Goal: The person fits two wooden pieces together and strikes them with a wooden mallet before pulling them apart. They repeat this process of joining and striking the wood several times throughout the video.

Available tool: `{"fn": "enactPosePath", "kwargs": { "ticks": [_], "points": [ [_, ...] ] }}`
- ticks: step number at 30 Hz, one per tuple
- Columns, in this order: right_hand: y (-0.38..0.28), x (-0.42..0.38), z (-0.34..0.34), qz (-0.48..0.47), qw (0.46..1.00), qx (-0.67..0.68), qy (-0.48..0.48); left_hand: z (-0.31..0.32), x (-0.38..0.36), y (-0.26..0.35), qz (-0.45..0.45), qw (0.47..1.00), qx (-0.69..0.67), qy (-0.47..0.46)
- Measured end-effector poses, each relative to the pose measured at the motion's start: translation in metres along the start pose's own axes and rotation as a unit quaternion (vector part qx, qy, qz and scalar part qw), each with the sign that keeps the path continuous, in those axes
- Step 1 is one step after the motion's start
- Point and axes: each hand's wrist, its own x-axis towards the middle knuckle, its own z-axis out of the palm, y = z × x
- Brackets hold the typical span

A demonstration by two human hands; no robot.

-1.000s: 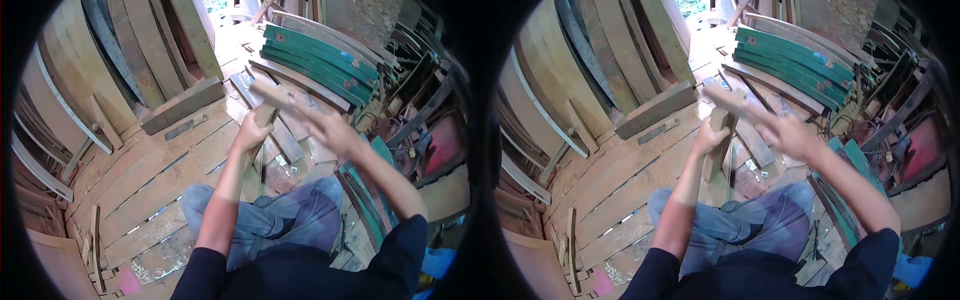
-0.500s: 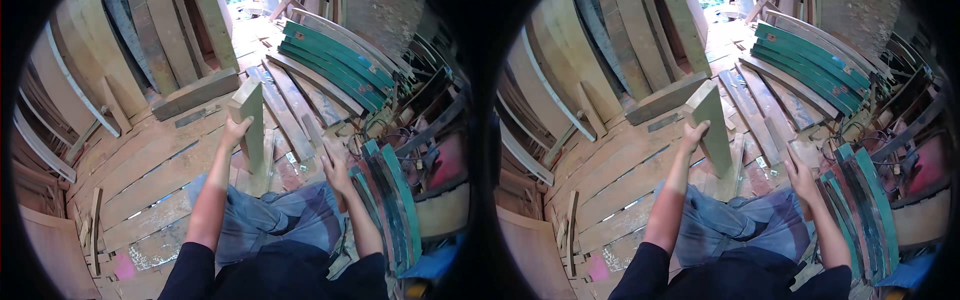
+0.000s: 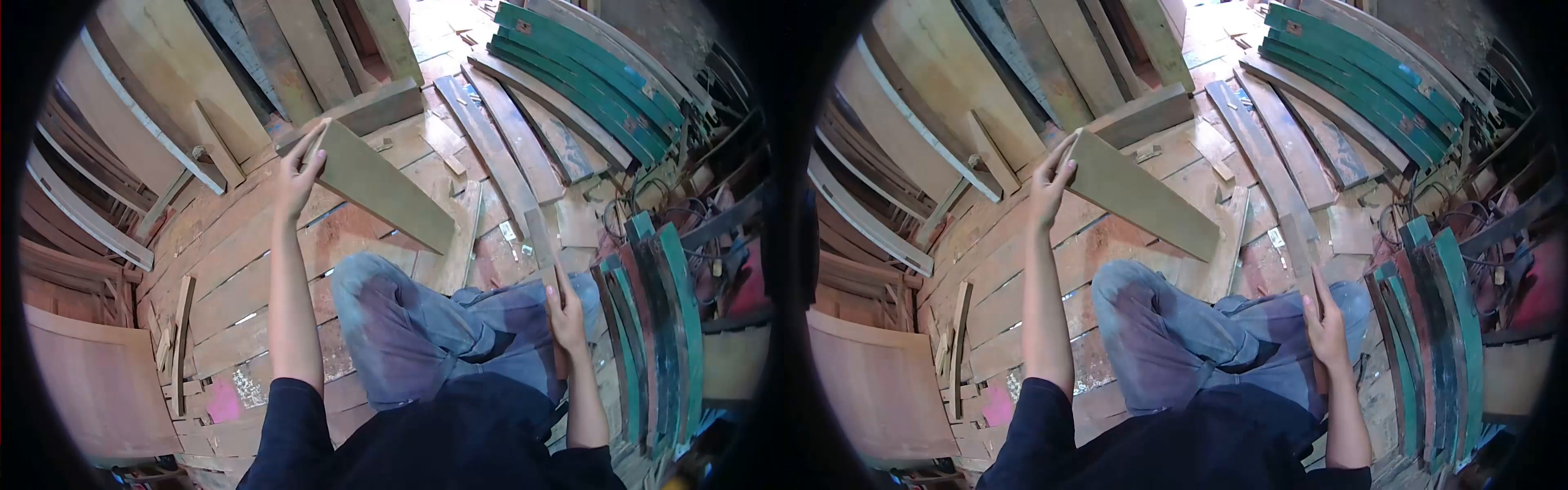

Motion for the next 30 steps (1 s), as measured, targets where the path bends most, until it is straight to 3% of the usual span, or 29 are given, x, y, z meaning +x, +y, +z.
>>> {"fn": "enactPosePath", "kwargs": {
  "ticks": [2,3,7,11,16,19,21,25,30],
  "points": [
    [0.0,-0.004,0.007,0.003,1.0,0.009,0.005,-0.01,-0.003,-0.002,0.006,1.0,0.029,-0.01],
    [0.001,-0.005,0.011,-0.002,1.0,-0.001,0.015,-0.014,-0.007,0.005,-0.051,0.999,0.012,-0.014],
    [-0.018,-0.016,0.016,0.059,0.995,0.08,0.0,-0.025,-0.014,0.0,0.019,0.998,0.061,0.0],
    [-0.012,-0.018,0.019,0.052,0.99,0.133,0.023,-0.025,-0.015,0.008,-0.051,0.998,0.044,0.012],
    [-0.013,-0.012,0.025,0.05,0.987,0.149,0.016,-0.013,-0.019,0.013,-0.024,0.998,0.05,0.005],
    [-0.017,-0.004,0.037,0.118,0.978,0.163,-0.059,-0.007,-0.017,0.026,-0.041,0.994,0.1,-0.009],
    [0.011,0.014,0.064,0.039,0.994,0.087,-0.057,0.002,-0.016,0.044,-0.041,0.986,0.159,-0.022],
    [-0.005,0.038,0.1,-0.029,0.983,0.165,-0.079,0.032,-0.018,0.059,0.043,0.981,0.183,-0.05],
    [-0.028,0.069,0.131,-0.114,0.981,0.151,-0.05,0.058,-0.024,0.087,0.016,0.983,0.164,-0.081]
  ]
}}
